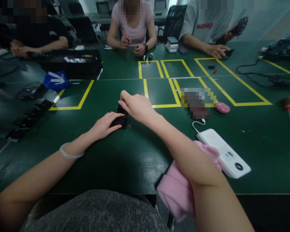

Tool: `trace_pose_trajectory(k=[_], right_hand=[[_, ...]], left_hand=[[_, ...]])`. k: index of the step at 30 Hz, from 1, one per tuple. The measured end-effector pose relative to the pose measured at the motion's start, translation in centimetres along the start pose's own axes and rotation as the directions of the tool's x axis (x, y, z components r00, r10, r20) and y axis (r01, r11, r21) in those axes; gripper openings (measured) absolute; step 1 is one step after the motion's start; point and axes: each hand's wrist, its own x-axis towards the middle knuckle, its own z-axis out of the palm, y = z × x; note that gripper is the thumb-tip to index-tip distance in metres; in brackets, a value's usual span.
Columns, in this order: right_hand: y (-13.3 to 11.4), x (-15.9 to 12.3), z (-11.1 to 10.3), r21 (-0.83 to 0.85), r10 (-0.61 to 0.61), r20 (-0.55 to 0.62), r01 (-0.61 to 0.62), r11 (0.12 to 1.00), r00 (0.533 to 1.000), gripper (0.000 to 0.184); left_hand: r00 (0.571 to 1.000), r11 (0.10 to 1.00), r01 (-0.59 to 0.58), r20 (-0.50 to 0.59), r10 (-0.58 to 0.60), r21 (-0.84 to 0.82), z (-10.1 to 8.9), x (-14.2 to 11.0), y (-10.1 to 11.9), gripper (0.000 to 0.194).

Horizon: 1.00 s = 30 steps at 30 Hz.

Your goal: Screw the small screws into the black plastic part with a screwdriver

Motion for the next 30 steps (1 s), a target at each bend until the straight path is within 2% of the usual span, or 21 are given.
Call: trace_pose_trajectory(k=[23,30], right_hand=[[-0.09,0.02,-0.24,-0.041,0.021,0.019,-0.02,0.999,1.0,0.037],[0.07,0.02,0.04,-0.005,0.012,-0.003,-0.012,1.0,1.0,0.038]], left_hand=[[1.0,1.0,0.002,-0.002,-0.002,0.007,-0.07,0.02,0.02,0.042],[1.0,1.0,0.008,-0.001,-0.008,0.001,-0.05,0.01,0.0,0.042]])
